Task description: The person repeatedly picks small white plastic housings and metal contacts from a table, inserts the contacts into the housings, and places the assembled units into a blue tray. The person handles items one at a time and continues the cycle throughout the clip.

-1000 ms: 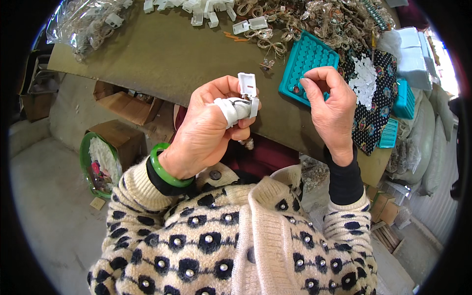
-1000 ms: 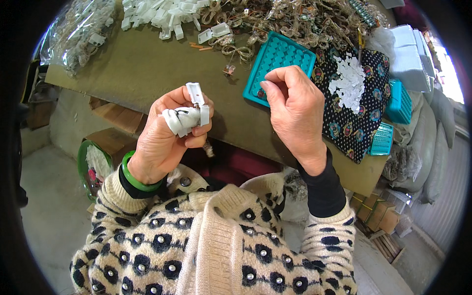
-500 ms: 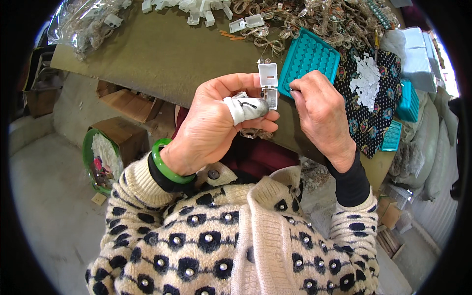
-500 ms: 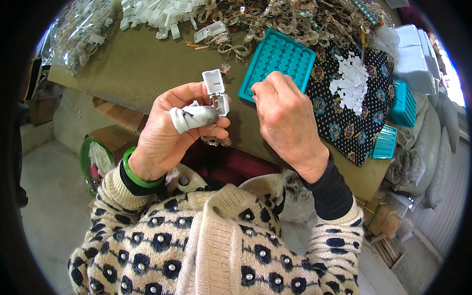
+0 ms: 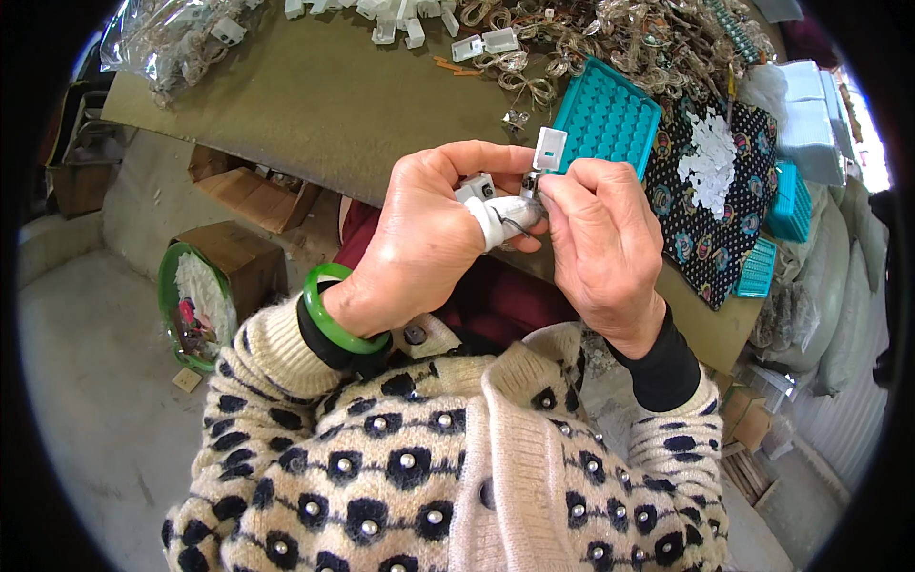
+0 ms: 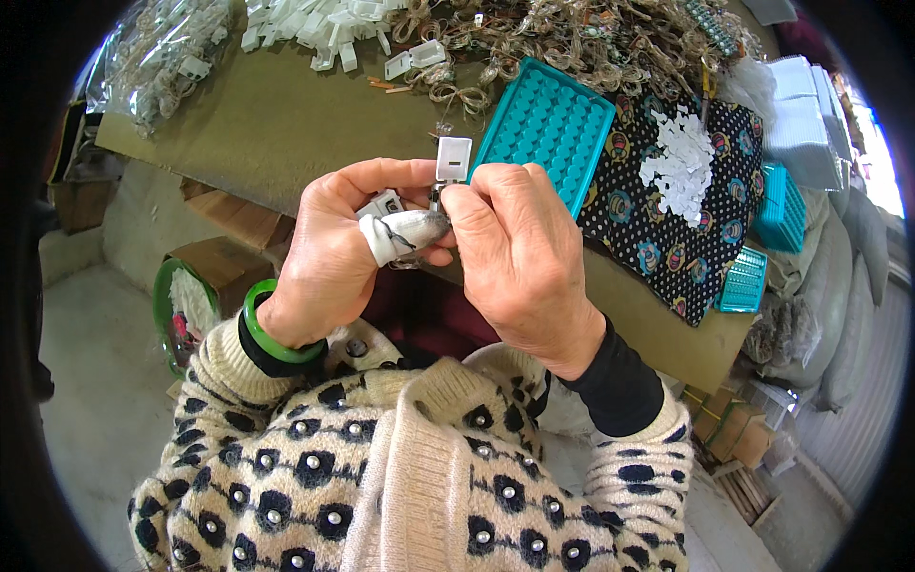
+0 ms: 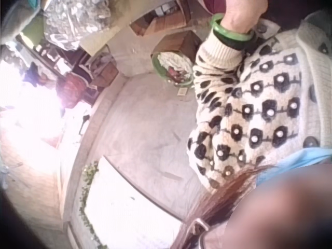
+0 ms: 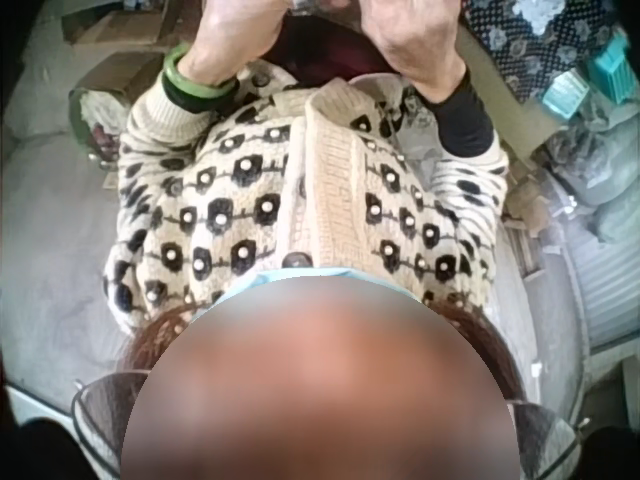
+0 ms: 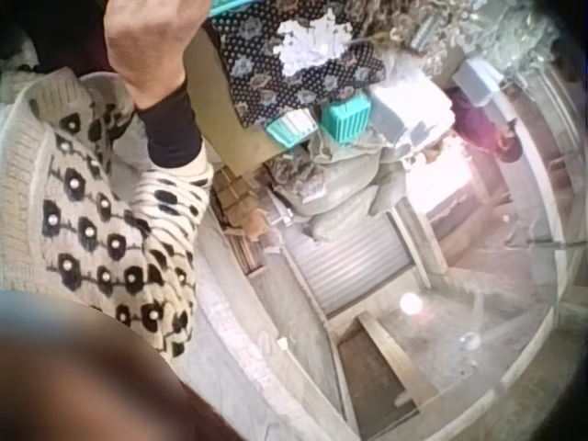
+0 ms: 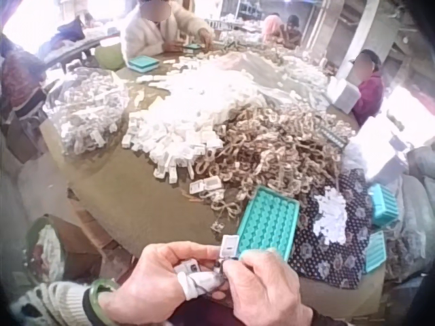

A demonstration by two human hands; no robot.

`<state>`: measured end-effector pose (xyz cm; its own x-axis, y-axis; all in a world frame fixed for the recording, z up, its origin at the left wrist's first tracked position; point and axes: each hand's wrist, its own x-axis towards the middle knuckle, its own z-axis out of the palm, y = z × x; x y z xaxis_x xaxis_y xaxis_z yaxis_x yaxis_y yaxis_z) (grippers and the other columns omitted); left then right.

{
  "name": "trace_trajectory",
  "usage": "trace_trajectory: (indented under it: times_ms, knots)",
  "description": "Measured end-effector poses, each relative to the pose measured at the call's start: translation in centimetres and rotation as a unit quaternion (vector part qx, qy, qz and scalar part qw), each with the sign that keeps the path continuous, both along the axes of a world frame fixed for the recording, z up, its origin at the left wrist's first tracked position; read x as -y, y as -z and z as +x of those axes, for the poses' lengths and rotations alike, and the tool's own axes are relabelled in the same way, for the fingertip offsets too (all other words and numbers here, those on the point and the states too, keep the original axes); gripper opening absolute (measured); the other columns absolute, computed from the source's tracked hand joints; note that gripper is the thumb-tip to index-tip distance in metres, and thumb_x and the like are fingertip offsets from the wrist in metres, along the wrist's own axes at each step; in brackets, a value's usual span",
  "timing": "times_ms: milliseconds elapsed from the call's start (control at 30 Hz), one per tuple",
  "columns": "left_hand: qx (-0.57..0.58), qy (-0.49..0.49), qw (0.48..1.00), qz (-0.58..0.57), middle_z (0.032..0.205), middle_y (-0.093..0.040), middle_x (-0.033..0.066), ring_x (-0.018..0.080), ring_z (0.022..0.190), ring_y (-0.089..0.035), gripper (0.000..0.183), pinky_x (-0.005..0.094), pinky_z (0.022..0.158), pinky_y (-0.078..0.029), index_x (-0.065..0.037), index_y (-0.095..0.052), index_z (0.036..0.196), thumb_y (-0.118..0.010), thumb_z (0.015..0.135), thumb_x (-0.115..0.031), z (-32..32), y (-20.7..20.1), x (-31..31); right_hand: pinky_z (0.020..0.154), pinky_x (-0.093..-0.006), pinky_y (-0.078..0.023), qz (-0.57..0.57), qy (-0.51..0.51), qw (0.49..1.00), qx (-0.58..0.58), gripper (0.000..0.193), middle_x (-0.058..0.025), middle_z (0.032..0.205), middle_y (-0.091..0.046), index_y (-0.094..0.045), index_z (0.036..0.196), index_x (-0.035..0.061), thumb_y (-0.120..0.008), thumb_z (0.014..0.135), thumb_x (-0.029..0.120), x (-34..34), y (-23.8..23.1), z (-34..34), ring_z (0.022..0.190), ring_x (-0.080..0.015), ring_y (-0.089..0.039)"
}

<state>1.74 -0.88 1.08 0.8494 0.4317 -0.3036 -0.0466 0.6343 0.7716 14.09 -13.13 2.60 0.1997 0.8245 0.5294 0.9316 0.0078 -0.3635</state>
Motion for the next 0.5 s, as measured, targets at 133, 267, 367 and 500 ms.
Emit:
trace_trajectory:
  times_ms: [133, 267, 367, 500]
  knots:
    - [0.008, -0.003, 1.0, -0.009, 0.094, -0.063, 0.0101, 0.0214, 0.081, -0.07, 0.03, 0.0313, 0.07, -0.062, 0.007, -0.063, 0.115, -0.067, 0.086, 0.004, -0.23, -0.09, -0.03, 0.066, -0.0304, -0.052, 0.0, 0.011, 0.997, -0.081, 0.027, -0.0129, 0.092, -0.063, -0.067, 0.102, -0.0006, -0.071, 0.077, -0.011, 0.27, -0.51, -0.45, 0.078, -0.0232, -0.064]
    - [0.019, 0.001, 1.0, -0.008, 0.095, -0.063, 0.0105, 0.021, 0.081, -0.07, 0.03, 0.0318, 0.071, -0.062, 0.006, -0.062, 0.116, -0.067, 0.086, 0.003, -0.3, 0.03, 0.11, 0.065, -0.0312, -0.053, 0.036, 0.028, 0.993, -0.108, 0.027, -0.0106, 0.091, -0.062, -0.066, 0.097, 0.0005, -0.073, 0.074, -0.01, 0.09, -0.5, -0.4, 0.076, -0.0231, -0.064]
    - [0.021, 0.006, 1.0, -0.002, 0.096, -0.063, 0.011, 0.0209, 0.081, -0.07, 0.031, 0.0319, 0.072, -0.062, 0.007, -0.062, 0.116, -0.068, 0.086, 0.002, -0.42, 0.16, 0.14, 0.064, -0.031, -0.053, 0.06, 0.023, 0.992, -0.106, 0.026, -0.0108, 0.091, -0.062, -0.066, 0.097, 0.0003, -0.073, 0.073, -0.011, -0.36, -0.03, -0.48, 0.076, -0.023, -0.063]
    - [0.036, 0.011, 0.999, -0.018, 0.094, -0.064, 0.0102, 0.0199, 0.082, -0.07, 0.031, 0.0314, 0.072, -0.062, 0.006, -0.062, 0.115, -0.069, 0.086, -0.001, -0.71, 0.21, -0.28, 0.065, -0.0307, -0.052, 0.052, 0.015, 0.992, -0.115, 0.025, -0.0112, 0.092, -0.06, -0.066, 0.096, 0.0001, -0.072, 0.075, -0.011, -0.47, 0.24, -0.81, 0.077, -0.0233, -0.062]
